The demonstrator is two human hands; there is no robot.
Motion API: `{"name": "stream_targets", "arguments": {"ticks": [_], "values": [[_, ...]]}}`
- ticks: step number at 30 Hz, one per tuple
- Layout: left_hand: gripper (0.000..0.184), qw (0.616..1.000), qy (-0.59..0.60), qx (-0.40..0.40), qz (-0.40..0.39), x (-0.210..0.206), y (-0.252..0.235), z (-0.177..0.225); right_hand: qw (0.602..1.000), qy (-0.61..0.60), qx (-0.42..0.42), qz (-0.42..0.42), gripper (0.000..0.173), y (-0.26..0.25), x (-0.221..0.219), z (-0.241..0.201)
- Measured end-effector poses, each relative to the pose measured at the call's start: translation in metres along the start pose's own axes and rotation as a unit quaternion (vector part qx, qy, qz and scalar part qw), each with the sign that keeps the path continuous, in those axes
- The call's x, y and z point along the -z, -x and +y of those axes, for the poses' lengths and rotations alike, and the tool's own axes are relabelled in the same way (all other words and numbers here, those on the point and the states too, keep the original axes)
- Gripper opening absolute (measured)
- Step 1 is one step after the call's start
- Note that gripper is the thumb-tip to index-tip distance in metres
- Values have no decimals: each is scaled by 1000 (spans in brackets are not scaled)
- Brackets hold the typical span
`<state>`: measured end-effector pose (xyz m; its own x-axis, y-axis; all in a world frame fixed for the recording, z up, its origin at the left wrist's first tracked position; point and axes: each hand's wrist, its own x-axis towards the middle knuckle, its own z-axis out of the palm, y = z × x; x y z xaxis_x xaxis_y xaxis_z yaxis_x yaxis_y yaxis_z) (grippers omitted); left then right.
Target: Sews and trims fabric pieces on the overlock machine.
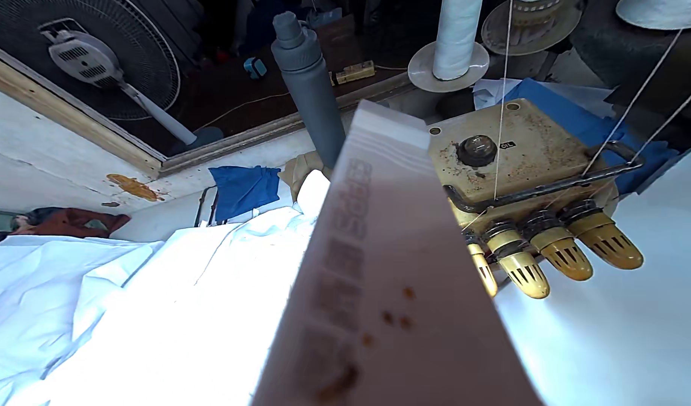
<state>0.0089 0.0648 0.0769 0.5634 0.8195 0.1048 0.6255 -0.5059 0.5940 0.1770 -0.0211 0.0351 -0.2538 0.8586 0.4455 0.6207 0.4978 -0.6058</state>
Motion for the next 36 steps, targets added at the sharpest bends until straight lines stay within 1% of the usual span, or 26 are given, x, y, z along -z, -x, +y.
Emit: {"name": "stream_targets", "arguments": {"ticks": [2, 3, 4, 6, 7, 9, 10, 12, 13, 14, 15, 16, 17, 18, 19, 20, 21, 22, 23, 24, 27, 29, 31, 36], "values": [[22, 999, 36, 6, 10, 2, -3, -3, 993, 102, 10, -54, 26, -8, 13, 6], [22, 999, 41, 12, 8, 2, -4, -3, 987, 144, 33, -55, 26, -12, 14, 8], [22, 999, 42, 16, 4, 3, -4, -3, 982, 173, 42, -58, 23, -16, 16, 8], [20, 997, 64, 38, -1, 4, -4, -2, 974, 216, 45, -48, 15, -21, 17, 4], [18, 995, 85, 55, -3, 5, -4, -1, 971, 230, 46, -44, 15, -23, 19, 3], [16, 990, 113, 83, -12, 9, -5, 2, 977, 207, 41, -29, 15, -22, 24, 3], [16, 990, 114, 86, -17, 10, -4, 2, 985, 171, 31, -14, 15, -19, 26, 7], [17, 992, 98, 73, -27, 13, -4, 0, 998, 63, 0, -7, 16, -8, 35, 20], [18, 994, 88, 56, -29, 13, -4, 0, 999, 29, -22, -22, 17, -2, 42, 27], [21, 996, 76, 38, -26, 13, -5, 2, 996, 21, -60, -60, 22, 2, 52, 31], [23, 998, 59, 19, -14, 12, -5, 3, 985, 15, -122, -122, 26, 1, 63, 30], [24, 999, 41, 1, 4, 9, -5, 5, 972, 6, -173, -157, 30, -1, 70, 28], [24, 999, 28, -12, 24, 5, -5, 6, 969, -10, -206, -136, 32, -4, 72, 24], [23, 999, 22, -16, 43, 0, -5, 7, 976, -20, -206, -63, 30, -2, 64, 23], [21, 998, 16, -10, 53, -5, -4, 7, 984, -18, -176, 36, 27, 1, 49, 26], [21, 998, 1, 0, 56, -10, 0, 5, 981, -24, -156, 113, 26, 3, 33, 28], [21, 997, -36, 3, 62, -15, 2, 3, 976, -30, -148, 157, 27, 3, 19, 30], [24, 994, -81, 1, 77, -21, 1, 3, 971, -38, -152, 183, 28, 2, 9, 29], [25, 990, -111, -4, 90, -23, -1, 4, 964, -52, -171, 197, 27, -1, 3, 25], [23, 989, -115, -9, 97, -24, -4, 3, 956, -74, -200, 203, 25, -4, 0, 19], [15, 994, -69, -3, 90, -23, -10, 3, 923, -182, -280, 194, 17, -3, -3, 12], [14, 998, -34, 15, 59, -21, -10, -3, 907, -253, -287, 176, 15, 9, -15, 25], [15, 999, -21, 24, 38, -19, -10, -6, 895, -294, -294, 166, 14, 14, -17, 29], [22, 998, -62, 24, -21, -8, -12, 2, 889, -319, -297, 142, 13, 13, -8, 27]]}}
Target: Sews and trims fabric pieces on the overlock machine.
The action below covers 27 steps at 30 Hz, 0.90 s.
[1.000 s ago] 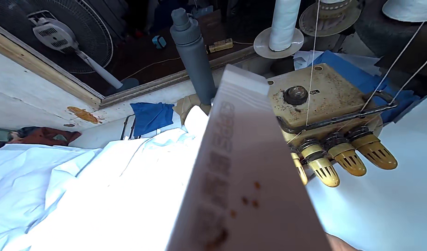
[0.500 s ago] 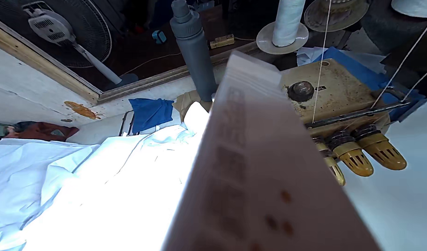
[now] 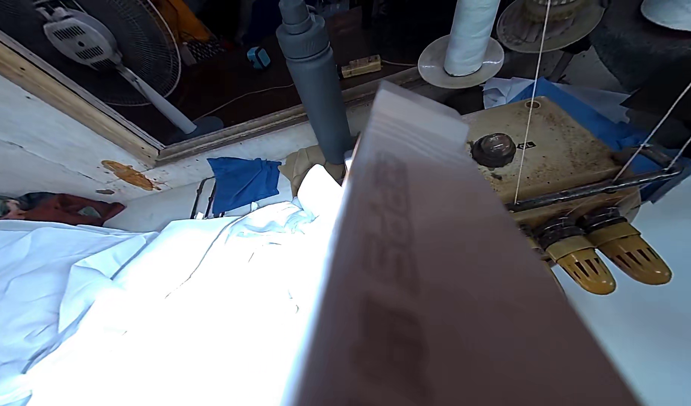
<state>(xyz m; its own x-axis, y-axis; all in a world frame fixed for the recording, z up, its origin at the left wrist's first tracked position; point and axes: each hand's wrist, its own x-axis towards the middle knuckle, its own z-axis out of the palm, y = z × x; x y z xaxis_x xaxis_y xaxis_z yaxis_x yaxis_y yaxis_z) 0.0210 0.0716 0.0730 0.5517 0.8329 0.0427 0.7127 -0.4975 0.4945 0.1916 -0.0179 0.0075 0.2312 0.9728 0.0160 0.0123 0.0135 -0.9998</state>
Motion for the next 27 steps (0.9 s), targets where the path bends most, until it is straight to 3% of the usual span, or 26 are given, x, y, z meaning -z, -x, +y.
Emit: {"name": "stream_targets", "arguments": {"ticks": [6, 10, 20, 25, 27], "values": [[28, 996, -83, -23, 1, -3, 4, -10, 1000, -12, 5, -15, 11, 1, 2, 10], [25, 996, -91, -9, -15, 8, -1, 11, 999, -16, 14, -26, 10, 2, 8, 16], [31, 996, -76, 7, -49, 8, 1, 7, 998, -58, -3, -33, 8, 1, 5, 7], [22, 981, -176, -81, 18, -4, 3, 22, 996, -84, 10, -27, 7, 3, -3, 12], [20, 964, -236, -101, 64, -8, 5, 33, 995, -94, -37, -18, 6, 4, -2, -13]]}}
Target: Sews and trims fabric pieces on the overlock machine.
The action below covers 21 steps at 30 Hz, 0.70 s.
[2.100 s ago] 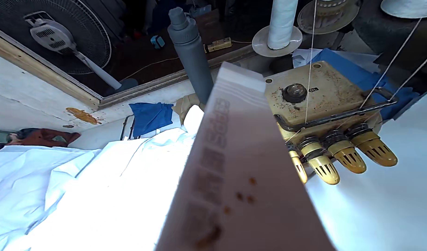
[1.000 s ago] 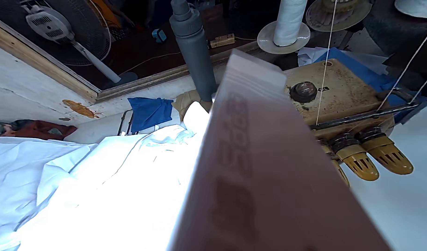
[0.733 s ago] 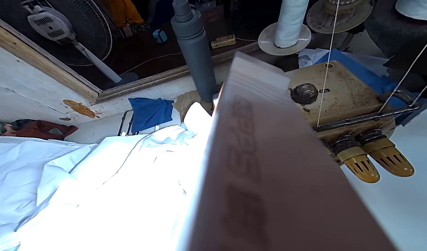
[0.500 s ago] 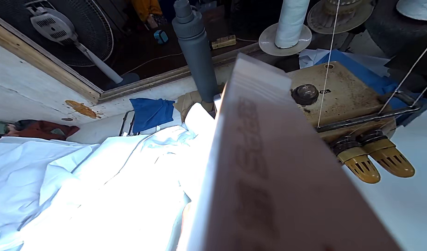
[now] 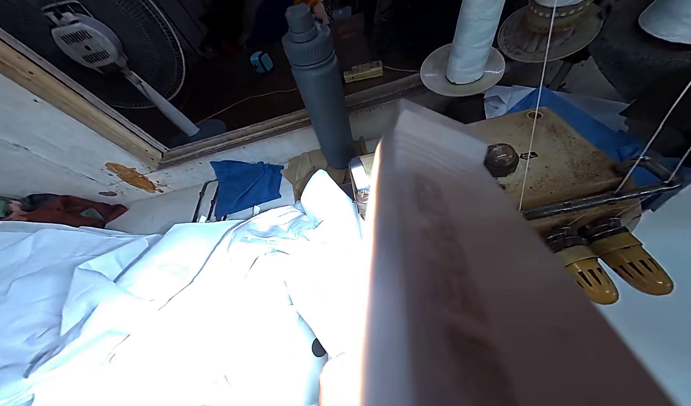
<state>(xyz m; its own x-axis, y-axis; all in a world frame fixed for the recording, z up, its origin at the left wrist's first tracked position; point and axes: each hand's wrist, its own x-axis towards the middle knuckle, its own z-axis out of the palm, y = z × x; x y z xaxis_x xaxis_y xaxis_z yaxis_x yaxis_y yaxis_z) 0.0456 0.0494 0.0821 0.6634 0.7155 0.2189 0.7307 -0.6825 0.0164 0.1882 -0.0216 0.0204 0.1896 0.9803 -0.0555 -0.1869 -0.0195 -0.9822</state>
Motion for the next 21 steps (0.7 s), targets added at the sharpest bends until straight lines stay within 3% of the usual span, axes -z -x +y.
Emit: {"name": "stream_targets", "arguments": {"ticks": [2, 6, 13, 17, 21], "values": [[21, 999, -36, -9, 34, -3, 0, 6, 998, 4, -54, 21, 7, 3, -7, -34], [21, 997, -54, -24, 49, -7, 1, 8, 999, -28, 15, 29, 9, 0, -7, 15], [18, 993, -60, -47, 91, -12, -7, 4, 996, -44, -17, 70, 15, -3, -14, 9], [15, 993, 32, -41, 105, -17, -1, -2, 996, -40, -18, 76, 13, -5, -14, 11], [15, 958, 273, 47, 79, -16, 16, -6, 998, -33, -38, 41, 13, -9, -4, -3]]}}
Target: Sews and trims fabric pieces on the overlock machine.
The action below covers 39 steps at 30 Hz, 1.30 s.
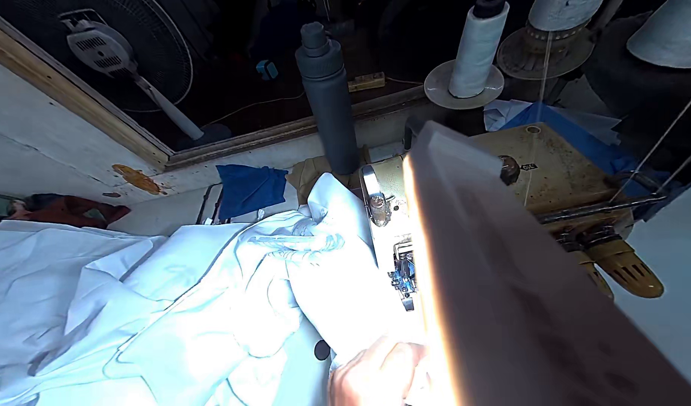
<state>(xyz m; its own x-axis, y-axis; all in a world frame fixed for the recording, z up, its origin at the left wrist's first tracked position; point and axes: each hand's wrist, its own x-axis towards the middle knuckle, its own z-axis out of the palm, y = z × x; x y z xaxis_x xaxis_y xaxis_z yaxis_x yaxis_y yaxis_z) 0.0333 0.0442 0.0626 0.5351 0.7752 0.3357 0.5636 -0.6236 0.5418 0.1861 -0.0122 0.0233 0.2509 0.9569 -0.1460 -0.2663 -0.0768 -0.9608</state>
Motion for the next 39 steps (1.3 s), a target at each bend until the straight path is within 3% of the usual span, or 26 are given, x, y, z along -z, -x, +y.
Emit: {"name": "stream_targets", "arguments": {"ticks": [2, 4, 6, 9, 12, 14, 17, 22, 25, 27, 30, 39], "values": [[14, 985, 155, 72, 12, 6, 6, 0, 1000, -1, 0, 4, 19, -3, 4, -11], [13, 944, 283, 156, 66, 8, 8, 3, 1000, -17, -16, 9, 24, -7, 7, -23], [15, 913, 337, 188, 130, 6, 5, 4, 999, -43, -26, -10, 25, -13, 14, -27], [13, 931, 310, 126, 146, 0, 2, -1, 993, -73, -14, -89, 20, -22, 31, -18], [13, 965, 239, 40, 102, -5, 1, -4, 980, -128, -121, -97, 17, -24, 30, -31], [15, 974, 209, 30, 85, -10, 3, -5, 959, -168, -176, -144, 11, -30, 37, -21], [16, 980, 186, 8, 70, -13, 6, -12, 947, -175, -216, -159, 16, -34, 38, -18], [19, 976, 180, -114, 53, -10, 3, -53, 934, -179, -208, -229, 12, -39, 42, -6], [23, 963, 206, -170, 33, -5, -7, -72, 934, -196, -217, -207, 14, -34, 39, -8], [23, 959, 217, -183, 26, -4, -10, -75, 928, -209, -228, -209, 7, -32, 39, -7], [23, 957, 219, -188, 21, -4, -10, -76, 923, -205, -245, -215, 14, -31, 37, -8], [22, 958, 217, -186, 22, -5, -8, -76, 919, -239, -213, -230, 12, -30, 44, -1]]}}
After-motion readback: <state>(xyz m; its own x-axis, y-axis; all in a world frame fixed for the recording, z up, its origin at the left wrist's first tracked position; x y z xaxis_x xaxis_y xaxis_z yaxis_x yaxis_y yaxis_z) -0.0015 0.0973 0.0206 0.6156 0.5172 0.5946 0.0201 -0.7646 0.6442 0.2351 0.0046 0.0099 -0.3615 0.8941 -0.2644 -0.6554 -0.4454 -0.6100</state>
